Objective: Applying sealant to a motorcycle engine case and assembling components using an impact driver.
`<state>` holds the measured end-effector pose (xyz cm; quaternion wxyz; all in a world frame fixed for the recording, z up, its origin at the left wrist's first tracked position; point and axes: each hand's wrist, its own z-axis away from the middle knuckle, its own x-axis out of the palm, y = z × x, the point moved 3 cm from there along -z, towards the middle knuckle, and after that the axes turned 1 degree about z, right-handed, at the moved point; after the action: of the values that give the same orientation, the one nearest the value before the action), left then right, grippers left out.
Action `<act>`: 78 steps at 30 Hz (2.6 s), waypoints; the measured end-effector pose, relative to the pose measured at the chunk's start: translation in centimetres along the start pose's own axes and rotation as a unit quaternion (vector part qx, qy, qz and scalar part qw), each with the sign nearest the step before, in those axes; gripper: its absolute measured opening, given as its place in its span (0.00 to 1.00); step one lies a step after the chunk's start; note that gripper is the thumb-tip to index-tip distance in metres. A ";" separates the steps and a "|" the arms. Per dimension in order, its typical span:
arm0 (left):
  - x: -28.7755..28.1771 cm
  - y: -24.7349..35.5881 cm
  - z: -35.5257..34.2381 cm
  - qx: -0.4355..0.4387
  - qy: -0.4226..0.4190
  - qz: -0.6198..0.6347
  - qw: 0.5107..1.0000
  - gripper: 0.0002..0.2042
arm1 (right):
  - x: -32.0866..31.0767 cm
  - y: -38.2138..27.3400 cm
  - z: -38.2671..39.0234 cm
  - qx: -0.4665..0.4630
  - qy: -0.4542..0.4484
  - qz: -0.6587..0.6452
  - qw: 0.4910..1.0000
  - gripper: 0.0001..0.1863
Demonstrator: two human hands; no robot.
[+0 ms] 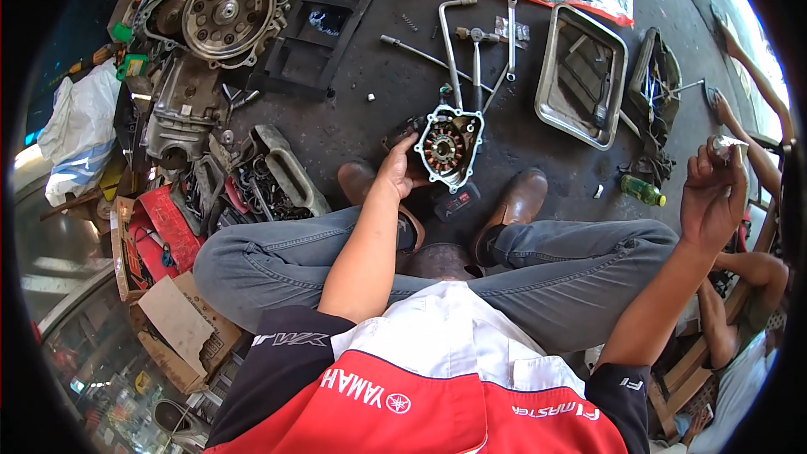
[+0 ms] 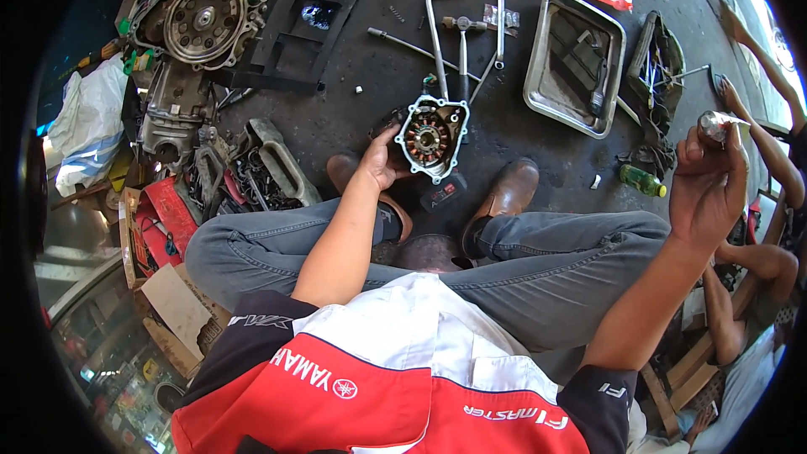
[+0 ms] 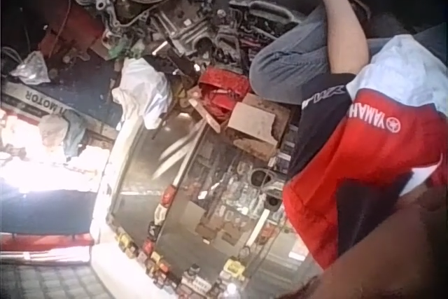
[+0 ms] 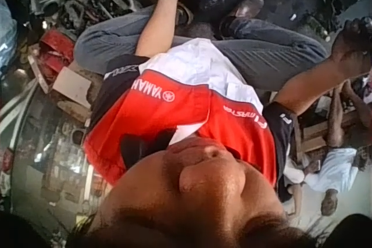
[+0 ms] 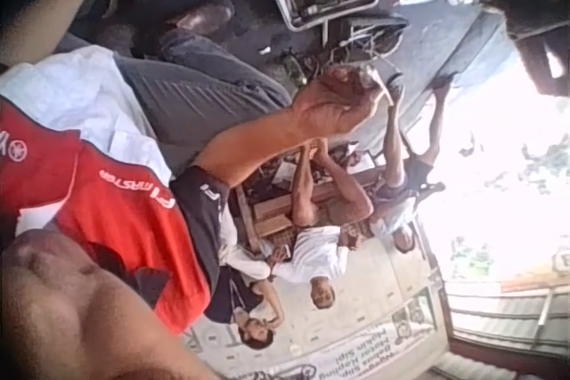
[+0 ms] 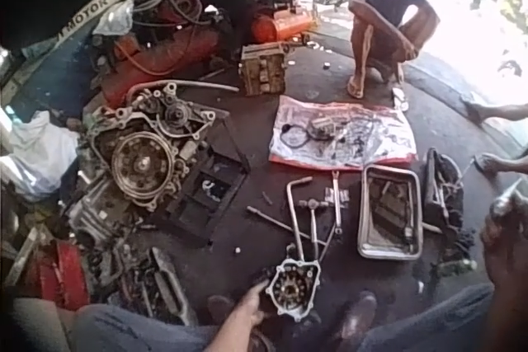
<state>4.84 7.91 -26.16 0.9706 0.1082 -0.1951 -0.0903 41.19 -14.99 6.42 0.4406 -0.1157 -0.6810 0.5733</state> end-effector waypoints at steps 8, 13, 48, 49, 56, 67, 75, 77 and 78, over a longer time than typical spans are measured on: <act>-0.2 7.3 -2.3 0.248 0.210 -0.191 0.926 0.12 | -0.2 -1.6 1.4 0.014 0.020 0.009 1.000 0.11; -1.8 12.2 -4.6 0.276 0.357 -0.486 0.748 0.19 | 3.0 3.6 0.7 0.033 0.127 0.102 0.986 0.12; 17.2 4.0 21.5 0.249 -0.311 -0.068 0.915 0.11 | 11.1 7.7 6.0 0.055 -0.053 0.051 0.996 0.13; 17.2 3.9 21.9 0.249 -0.311 -0.066 0.915 0.11 | 11.2 7.8 6.3 0.053 -0.043 0.069 0.995 0.12; 17.8 3.2 23.4 0.266 -0.322 -0.084 0.905 0.12 | 11.6 8.1 7.2 0.043 -0.052 0.147 0.987 0.13; 17.5 3.8 24.7 0.292 -0.263 -0.140 0.909 0.10 | 12.2 7.8 7.2 -0.082 -0.082 0.255 0.960 0.10; 17.3 2.9 24.0 0.526 -0.226 -0.164 0.804 0.12 | 12.5 8.6 7.4 0.009 -0.062 0.202 0.977 0.08; 17.8 2.8 24.1 0.526 -0.214 -0.158 0.808 0.10 | 12.1 8.7 7.3 0.019 -0.055 0.199 0.978 0.08; 17.8 3.1 24.5 0.525 -0.215 -0.155 0.808 0.10 | 12.0 8.7 7.2 0.019 -0.050 0.184 0.981 0.08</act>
<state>11.70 2.75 3.04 0.6718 0.6081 -0.3974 -0.1445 25.84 -9.17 4.71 0.2950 -0.2013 -0.6582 0.6627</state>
